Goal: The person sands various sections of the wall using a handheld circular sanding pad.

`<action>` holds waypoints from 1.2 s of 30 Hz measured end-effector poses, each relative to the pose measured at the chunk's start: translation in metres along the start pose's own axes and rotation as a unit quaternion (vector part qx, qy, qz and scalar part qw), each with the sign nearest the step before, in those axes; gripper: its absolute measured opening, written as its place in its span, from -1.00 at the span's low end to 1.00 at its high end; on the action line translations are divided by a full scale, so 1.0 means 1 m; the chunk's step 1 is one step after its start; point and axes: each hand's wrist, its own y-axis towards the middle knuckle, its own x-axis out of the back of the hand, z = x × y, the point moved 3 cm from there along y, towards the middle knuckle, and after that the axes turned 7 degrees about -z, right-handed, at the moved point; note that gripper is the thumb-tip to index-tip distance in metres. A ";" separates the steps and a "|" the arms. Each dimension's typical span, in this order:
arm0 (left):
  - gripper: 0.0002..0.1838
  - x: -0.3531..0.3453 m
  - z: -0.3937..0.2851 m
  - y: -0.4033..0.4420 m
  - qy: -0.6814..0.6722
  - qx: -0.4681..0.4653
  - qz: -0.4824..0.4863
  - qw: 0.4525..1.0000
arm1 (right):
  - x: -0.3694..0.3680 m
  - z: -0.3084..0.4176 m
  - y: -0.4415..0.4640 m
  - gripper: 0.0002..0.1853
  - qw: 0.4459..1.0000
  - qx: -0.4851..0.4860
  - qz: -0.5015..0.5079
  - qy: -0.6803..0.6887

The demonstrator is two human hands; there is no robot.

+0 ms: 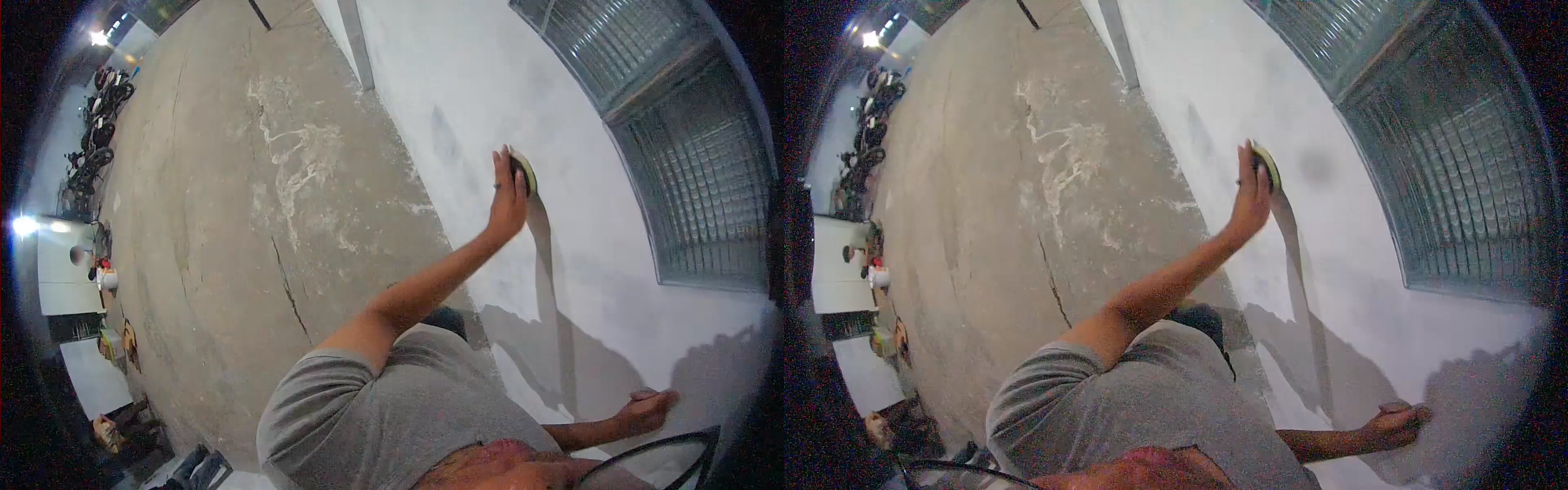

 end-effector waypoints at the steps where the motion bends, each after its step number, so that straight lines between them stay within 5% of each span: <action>1: -0.35 0.000 0.010 0.017 0.009 -0.019 -0.035 0.999 | 0.001 0.008 -0.002 -0.28 0.999 -0.029 -0.010 0.026; 5: -0.36 0.026 0.031 0.103 -0.052 0.013 -0.085 0.995 | -0.001 0.009 -0.002 -0.27 0.994 -0.072 -0.046 0.063; 10: -0.35 0.011 0.049 0.039 0.018 -0.038 -0.038 0.998 | 0.000 0.006 -0.004 -0.23 0.996 -0.081 -0.025 0.032; 13: -0.34 0.006 0.045 0.001 0.014 0.014 -0.011 1.000 | 0.000 0.007 -0.001 -0.19 0.995 -0.098 -0.031 0.002; 18: -0.37 0.029 0.128 0.118 -0.052 0.066 -0.099 0.992 | 0.006 0.015 -0.004 -0.15 0.997 -0.077 -0.026 -0.002; 24: -0.34 0.009 0.109 0.038 -0.002 0.064 -0.059 0.996 | 0.006 0.018 -0.002 -0.10 0.997 -0.053 -0.050 -0.024; 28: -0.36 0.002 0.110 0.009 -0.048 0.131 -0.043 0.989 | 0.004 0.026 -0.004 -0.10 0.986 -0.158 -0.057 0.001; 31: -0.35 0.017 0.148 0.056 -0.034 0.114 -0.082 0.990 | 0.004 0.025 -0.004 -0.10 0.985 -0.164 -0.061 0.009; 33: -0.34 0.035 0.147 0.089 -0.066 0.248 -0.063 0.964 | 0.005 0.018 -0.007 -0.10 0.985 -0.160 -0.063 0.009; 36: -0.34 0.030 0.137 0.074 -0.066 0.204 -0.072 0.974 | 0.004 0.012 -0.003 -0.12 0.994 -0.097 -0.049 0.026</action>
